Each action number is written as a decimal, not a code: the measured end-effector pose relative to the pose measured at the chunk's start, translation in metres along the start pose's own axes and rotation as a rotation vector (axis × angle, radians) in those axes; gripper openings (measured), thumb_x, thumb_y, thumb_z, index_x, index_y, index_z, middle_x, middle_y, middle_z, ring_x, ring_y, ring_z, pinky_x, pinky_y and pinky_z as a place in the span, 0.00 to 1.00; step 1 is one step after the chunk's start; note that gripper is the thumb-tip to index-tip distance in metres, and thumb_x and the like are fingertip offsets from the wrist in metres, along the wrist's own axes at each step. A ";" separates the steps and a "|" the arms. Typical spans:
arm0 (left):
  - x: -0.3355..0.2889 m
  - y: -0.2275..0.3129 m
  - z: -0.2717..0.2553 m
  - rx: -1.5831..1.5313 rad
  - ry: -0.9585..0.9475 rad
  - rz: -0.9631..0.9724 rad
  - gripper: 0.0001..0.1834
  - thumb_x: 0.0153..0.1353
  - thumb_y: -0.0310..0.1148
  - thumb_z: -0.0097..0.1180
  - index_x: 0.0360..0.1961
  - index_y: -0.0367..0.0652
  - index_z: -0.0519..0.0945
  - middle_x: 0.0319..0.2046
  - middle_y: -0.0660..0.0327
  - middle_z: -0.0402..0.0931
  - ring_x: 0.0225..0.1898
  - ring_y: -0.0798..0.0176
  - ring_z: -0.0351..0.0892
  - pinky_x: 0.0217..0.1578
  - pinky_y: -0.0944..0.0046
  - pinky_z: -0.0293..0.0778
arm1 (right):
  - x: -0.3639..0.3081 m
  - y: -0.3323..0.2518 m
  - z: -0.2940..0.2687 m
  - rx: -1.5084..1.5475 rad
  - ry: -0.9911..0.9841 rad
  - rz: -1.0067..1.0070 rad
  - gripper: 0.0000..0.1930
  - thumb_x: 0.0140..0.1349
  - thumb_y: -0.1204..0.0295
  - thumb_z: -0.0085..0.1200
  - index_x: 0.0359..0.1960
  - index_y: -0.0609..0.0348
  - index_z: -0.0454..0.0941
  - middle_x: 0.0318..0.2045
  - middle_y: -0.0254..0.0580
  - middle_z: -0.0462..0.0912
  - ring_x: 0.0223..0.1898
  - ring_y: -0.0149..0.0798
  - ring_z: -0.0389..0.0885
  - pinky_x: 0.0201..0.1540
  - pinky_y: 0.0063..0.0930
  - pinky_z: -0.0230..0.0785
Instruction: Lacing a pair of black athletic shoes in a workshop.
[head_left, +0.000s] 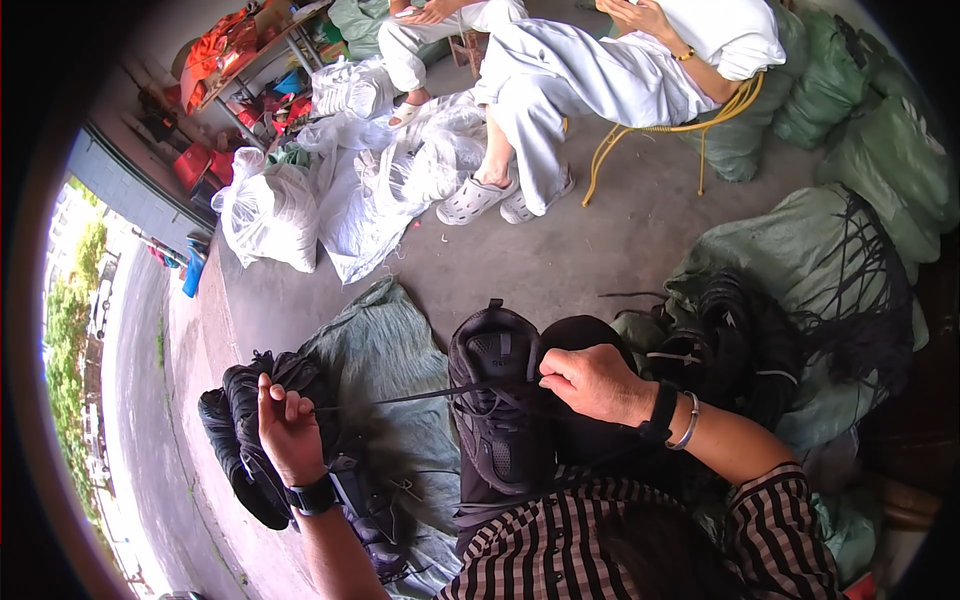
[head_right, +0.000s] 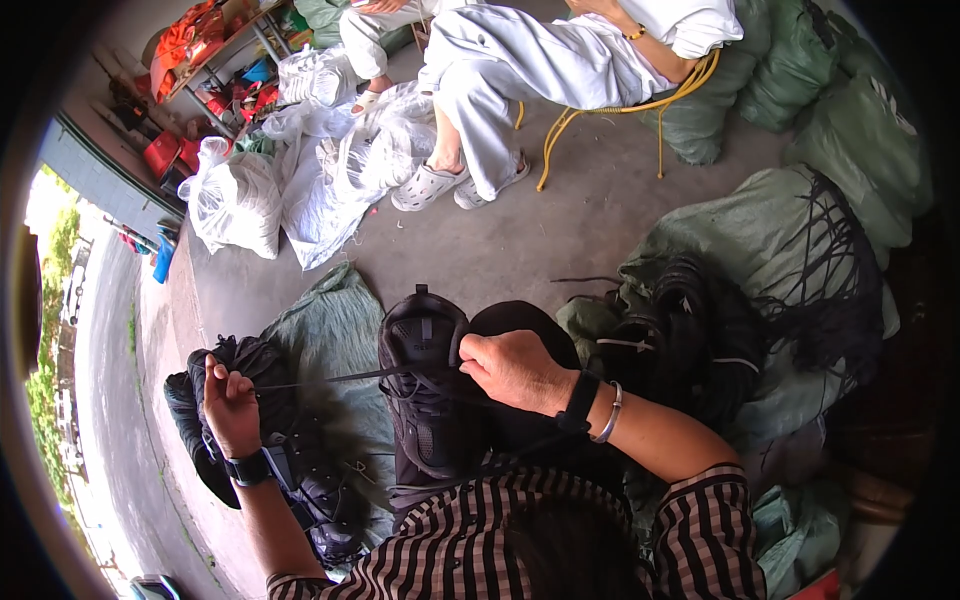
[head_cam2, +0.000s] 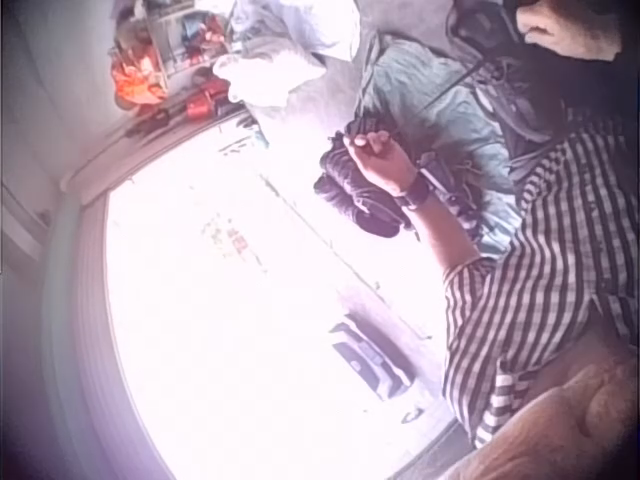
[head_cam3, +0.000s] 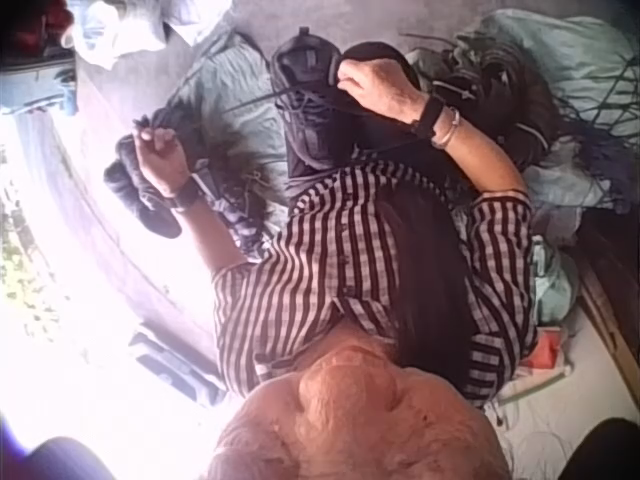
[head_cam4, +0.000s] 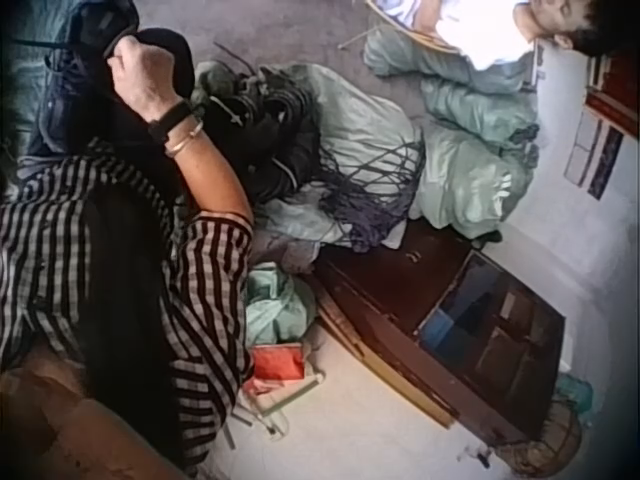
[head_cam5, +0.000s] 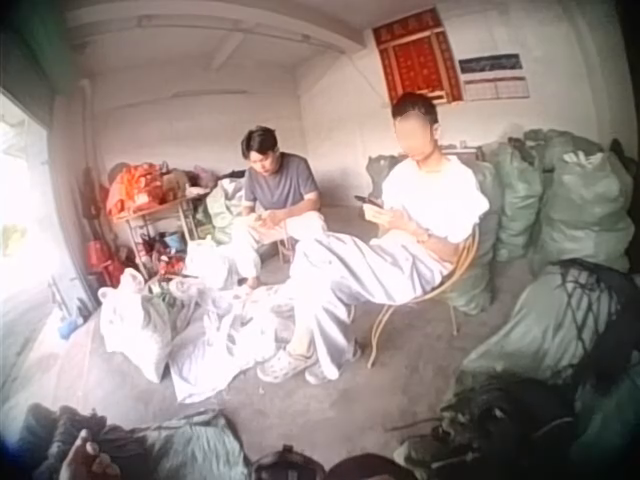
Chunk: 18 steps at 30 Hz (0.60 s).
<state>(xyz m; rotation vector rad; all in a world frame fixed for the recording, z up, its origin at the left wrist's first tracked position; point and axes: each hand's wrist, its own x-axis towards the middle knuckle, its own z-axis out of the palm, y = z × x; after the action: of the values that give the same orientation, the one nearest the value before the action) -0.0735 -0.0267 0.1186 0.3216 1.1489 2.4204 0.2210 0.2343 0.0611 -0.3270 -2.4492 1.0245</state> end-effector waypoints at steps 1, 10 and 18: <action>0.000 0.000 -0.002 -0.011 -0.017 -0.005 0.11 0.69 0.34 0.46 0.48 0.42 0.73 0.28 0.69 0.71 0.21 0.74 0.62 0.28 0.71 0.66 | 0.001 0.000 0.000 -0.001 0.000 -0.001 0.07 0.53 0.74 0.60 0.27 0.57 0.73 0.18 0.43 0.77 0.22 0.46 0.80 0.23 0.33 0.68; -0.003 0.001 -0.014 -0.028 0.006 0.015 0.11 0.68 0.34 0.47 0.47 0.43 0.74 0.32 0.68 0.76 0.27 0.72 0.71 0.35 0.67 0.72 | 0.010 0.000 -0.001 -0.044 -0.077 0.063 0.07 0.54 0.73 0.58 0.27 0.58 0.71 0.20 0.43 0.78 0.25 0.49 0.79 0.27 0.37 0.69; -0.012 -0.003 -0.013 -0.006 0.062 0.018 0.11 0.68 0.34 0.46 0.48 0.42 0.74 0.36 0.67 0.78 0.31 0.71 0.75 0.39 0.66 0.73 | 0.027 0.000 -0.019 -0.201 -0.254 -0.132 0.07 0.55 0.76 0.54 0.33 0.57 0.68 0.16 0.42 0.76 0.24 0.48 0.79 0.27 0.39 0.69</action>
<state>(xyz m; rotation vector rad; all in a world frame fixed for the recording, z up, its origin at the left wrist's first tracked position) -0.0673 -0.0397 0.1081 0.2581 1.1701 2.4646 0.2071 0.2561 0.0819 -0.1007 -2.7687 0.8074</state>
